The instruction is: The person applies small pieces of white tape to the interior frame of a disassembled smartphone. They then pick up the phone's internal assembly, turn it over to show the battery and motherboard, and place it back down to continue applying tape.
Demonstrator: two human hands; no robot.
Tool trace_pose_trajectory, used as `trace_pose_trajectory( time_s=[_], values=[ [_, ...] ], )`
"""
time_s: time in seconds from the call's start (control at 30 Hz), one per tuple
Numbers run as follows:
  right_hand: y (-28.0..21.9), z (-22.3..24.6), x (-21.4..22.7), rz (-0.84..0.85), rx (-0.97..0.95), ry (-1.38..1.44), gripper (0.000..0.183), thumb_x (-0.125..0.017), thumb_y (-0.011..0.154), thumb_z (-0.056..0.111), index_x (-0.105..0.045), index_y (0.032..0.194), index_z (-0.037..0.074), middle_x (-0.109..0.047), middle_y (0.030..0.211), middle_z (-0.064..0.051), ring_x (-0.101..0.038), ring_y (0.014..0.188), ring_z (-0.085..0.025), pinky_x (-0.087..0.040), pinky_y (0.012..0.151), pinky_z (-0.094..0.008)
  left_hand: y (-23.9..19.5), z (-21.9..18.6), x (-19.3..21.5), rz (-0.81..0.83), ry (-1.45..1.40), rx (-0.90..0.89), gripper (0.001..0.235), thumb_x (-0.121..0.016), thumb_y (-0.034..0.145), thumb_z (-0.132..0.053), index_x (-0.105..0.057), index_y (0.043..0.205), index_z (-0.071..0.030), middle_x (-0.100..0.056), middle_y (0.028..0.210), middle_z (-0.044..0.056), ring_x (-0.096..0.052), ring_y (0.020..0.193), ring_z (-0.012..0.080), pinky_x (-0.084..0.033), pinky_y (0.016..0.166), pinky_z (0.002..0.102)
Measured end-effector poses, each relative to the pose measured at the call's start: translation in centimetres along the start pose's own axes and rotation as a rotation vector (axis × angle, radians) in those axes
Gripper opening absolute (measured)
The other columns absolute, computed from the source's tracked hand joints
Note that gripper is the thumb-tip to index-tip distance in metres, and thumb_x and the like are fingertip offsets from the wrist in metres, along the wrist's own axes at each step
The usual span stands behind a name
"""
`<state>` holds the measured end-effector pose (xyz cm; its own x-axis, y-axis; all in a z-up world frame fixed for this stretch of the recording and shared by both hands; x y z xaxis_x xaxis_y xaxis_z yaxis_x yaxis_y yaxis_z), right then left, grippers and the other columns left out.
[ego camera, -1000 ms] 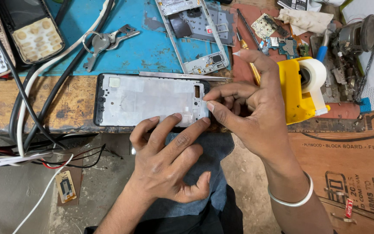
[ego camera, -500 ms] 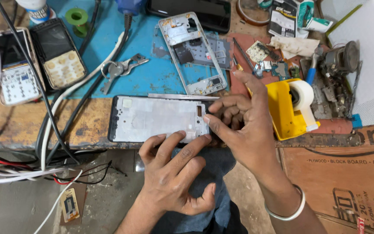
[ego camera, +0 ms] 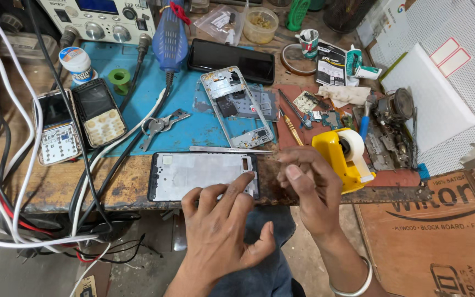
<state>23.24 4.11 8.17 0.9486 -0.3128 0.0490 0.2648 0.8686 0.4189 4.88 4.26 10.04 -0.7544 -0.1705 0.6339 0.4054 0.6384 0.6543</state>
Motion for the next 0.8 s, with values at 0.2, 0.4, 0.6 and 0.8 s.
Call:
trace_pose_trajectory(
  time_s=[0.2,0.4,0.6,0.8],
  values=[
    [-6.5,0.9,2.7,-0.146,0.154,-0.014,0.021,-0.079,0.092,0.001,-0.063,0.105,0.001,-0.067,0.105,-0.01,-0.066,0.097,-0.016,-0.058,0.083,-0.028,-3.1,0.7,2.5,-0.137,-0.421,0.136,0.036,-0.063,0.091,-0.041,-0.069,0.103,-0.007,-0.069,0.134,0.014,-0.063,0.123,0.0284,-0.039,0.11,0.045],
    [-12.5,-1.7,2.3,-0.274,-0.087,-0.17,0.017,-0.078,0.088,-0.003,-0.072,0.104,-0.004,-0.075,0.099,-0.017,-0.073,0.09,-0.021,-0.06,0.08,-0.03,-9.6,2.5,-1.4,-0.137,-1.331,0.674,0.057,-0.057,0.093,-0.043,-0.076,0.109,0.008,-0.067,0.128,0.031,-0.061,0.131,0.0396,-0.039,0.118,0.054],
    [-13.4,0.2,-1.4,-0.058,-0.092,0.102,0.036,-0.074,0.09,0.019,-0.07,0.117,-0.005,-0.072,0.107,-0.016,-0.071,0.095,-0.02,-0.06,0.083,-0.03,-11.5,1.4,-3.2,-0.111,-1.56,0.704,0.067,-0.049,0.096,-0.051,-0.072,0.11,0.011,-0.058,0.139,0.031,-0.053,0.138,0.0382,-0.03,0.123,0.054],
    [-15.0,-1.6,-1.5,-0.057,-0.28,-0.116,0.026,-0.085,0.08,0.013,-0.075,0.095,-0.005,-0.07,0.094,-0.019,-0.065,0.075,-0.02,-0.043,0.059,-0.03,-12.1,2.7,-2.4,-0.126,-1.136,0.725,0.054,-0.056,0.094,-0.042,-0.072,0.113,0.006,-0.062,0.136,0.026,-0.057,0.132,0.0324,-0.036,0.115,0.046]
  ],
)
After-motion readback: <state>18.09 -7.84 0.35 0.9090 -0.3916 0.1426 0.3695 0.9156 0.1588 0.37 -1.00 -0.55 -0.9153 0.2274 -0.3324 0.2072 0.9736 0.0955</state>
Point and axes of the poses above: each hand's wrist, its own y-axis towards the middle knuckle, its own x-axis out of the back of the hand, z = x × y, the point moved 8 cm from there along y, towards the middle knuckle
